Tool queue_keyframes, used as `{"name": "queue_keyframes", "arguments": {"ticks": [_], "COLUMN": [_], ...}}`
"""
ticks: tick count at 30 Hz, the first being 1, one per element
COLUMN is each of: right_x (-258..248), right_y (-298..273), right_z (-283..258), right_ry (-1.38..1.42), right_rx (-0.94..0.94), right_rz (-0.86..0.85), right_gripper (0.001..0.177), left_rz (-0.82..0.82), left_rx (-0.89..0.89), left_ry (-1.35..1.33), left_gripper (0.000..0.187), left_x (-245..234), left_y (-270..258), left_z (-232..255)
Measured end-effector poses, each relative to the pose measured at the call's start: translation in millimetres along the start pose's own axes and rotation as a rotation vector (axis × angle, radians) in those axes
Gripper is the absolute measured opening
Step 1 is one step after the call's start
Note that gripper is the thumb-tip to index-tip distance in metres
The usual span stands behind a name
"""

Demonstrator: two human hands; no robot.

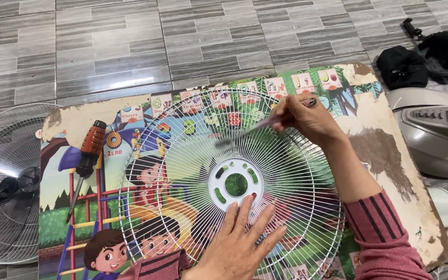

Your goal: Cleaning a fan grill using a brush, cotton swab, and screwdriver

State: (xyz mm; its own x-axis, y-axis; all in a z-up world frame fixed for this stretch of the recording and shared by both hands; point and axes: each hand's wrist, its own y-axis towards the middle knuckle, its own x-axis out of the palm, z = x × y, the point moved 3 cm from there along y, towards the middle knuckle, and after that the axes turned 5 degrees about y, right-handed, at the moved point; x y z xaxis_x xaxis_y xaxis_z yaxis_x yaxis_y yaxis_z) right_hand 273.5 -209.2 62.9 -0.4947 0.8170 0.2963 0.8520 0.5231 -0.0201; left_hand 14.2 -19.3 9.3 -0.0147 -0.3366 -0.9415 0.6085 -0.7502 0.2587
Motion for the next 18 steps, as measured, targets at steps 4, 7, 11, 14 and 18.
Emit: {"name": "queue_keyframes", "arguments": {"ticks": [4,7,11,14,18], "right_x": [-10,-15,-18,-27,-35], "right_y": [6,6,2,-6,-10], "right_z": [4,5,3,-13,-23], "right_ry": [0.093,0.155,0.21,0.336,-0.01], "right_rx": [0.049,0.03,-0.059,-0.237,-0.377], "right_rz": [0.251,0.459,0.556,0.594,0.434], "right_gripper": [0.037,0.038,0.044,0.042,0.037], "left_rz": [-0.022,0.009,0.059,0.053,0.264], "left_rx": [0.009,0.01,0.011,-0.047,-0.344], "left_ry": [-0.02,0.085,0.213,0.269,0.075], "left_gripper": [0.082,0.09,0.098,0.092,0.063], "left_x": [-1,-5,-7,-11,-17], "left_y": [1,0,0,-6,-85], "left_z": [-1,0,-2,4,23]}}
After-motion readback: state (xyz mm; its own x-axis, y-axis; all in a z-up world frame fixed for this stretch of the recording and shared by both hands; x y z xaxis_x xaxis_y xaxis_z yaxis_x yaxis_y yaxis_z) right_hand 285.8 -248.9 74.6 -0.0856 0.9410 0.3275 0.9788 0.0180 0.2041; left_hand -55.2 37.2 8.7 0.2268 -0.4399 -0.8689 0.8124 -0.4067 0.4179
